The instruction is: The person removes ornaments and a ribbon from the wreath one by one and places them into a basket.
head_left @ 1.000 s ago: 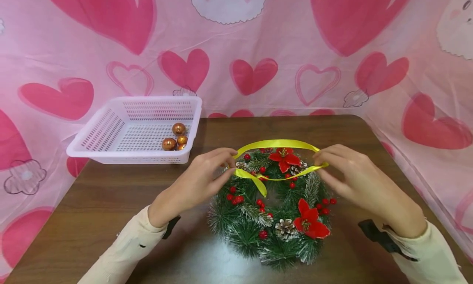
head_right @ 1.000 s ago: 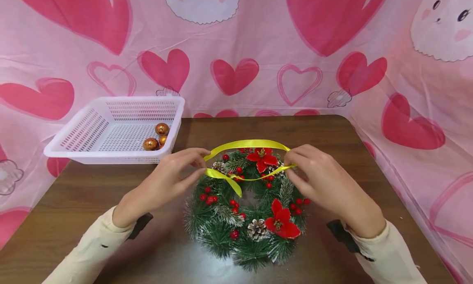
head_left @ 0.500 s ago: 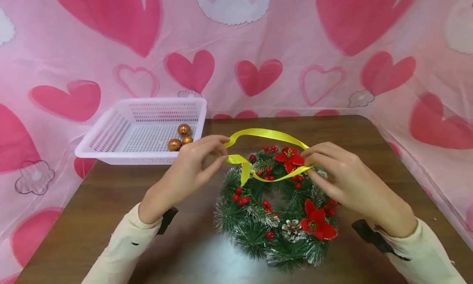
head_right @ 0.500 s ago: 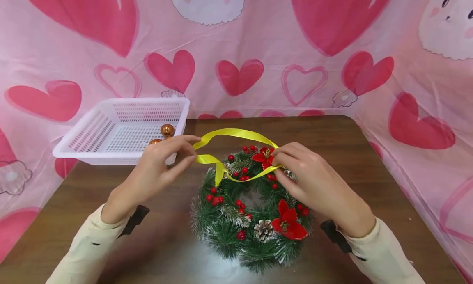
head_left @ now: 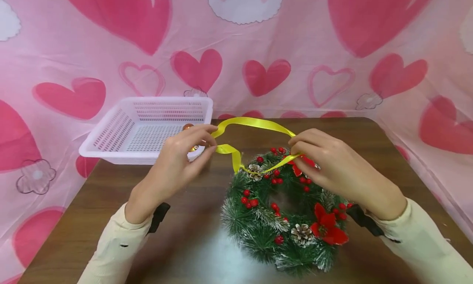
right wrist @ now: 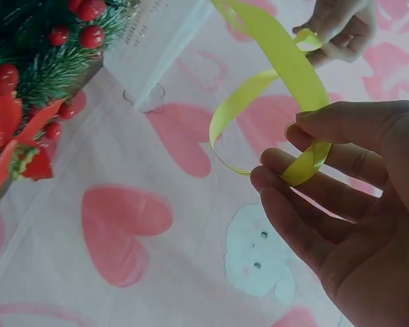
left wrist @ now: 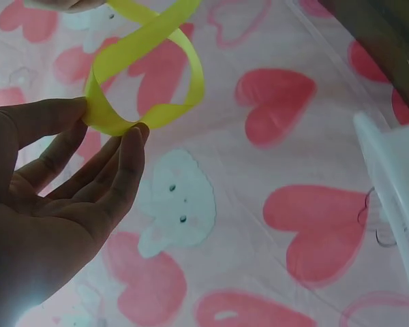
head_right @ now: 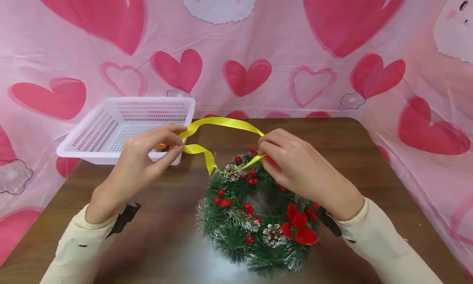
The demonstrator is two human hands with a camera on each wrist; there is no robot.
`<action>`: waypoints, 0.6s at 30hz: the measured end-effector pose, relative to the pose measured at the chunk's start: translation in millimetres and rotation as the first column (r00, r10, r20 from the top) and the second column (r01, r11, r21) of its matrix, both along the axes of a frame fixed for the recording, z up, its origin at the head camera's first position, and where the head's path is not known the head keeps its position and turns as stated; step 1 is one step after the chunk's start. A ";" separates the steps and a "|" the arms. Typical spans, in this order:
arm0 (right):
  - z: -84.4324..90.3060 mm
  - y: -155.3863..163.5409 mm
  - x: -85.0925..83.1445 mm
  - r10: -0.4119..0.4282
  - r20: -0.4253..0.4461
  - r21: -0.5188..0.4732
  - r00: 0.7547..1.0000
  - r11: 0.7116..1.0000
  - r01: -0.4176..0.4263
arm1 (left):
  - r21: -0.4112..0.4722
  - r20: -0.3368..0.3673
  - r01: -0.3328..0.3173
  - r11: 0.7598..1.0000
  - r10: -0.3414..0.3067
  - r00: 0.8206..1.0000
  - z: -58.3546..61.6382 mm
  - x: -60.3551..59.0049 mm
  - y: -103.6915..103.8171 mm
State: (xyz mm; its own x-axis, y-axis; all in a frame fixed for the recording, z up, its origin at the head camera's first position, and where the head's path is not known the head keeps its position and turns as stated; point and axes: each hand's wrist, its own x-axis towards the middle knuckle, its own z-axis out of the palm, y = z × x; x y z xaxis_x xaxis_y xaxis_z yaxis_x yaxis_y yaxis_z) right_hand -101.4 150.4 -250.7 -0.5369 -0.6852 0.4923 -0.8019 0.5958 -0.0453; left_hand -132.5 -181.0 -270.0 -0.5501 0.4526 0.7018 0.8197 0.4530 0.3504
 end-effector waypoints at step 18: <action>9.1 -56.5 -42.5 0.107 -0.034 0.063 0.994 0.993 -0.105 | 0.056 0.015 -0.168 0.984 0.168 0.986 10.8 -12.1 -45.5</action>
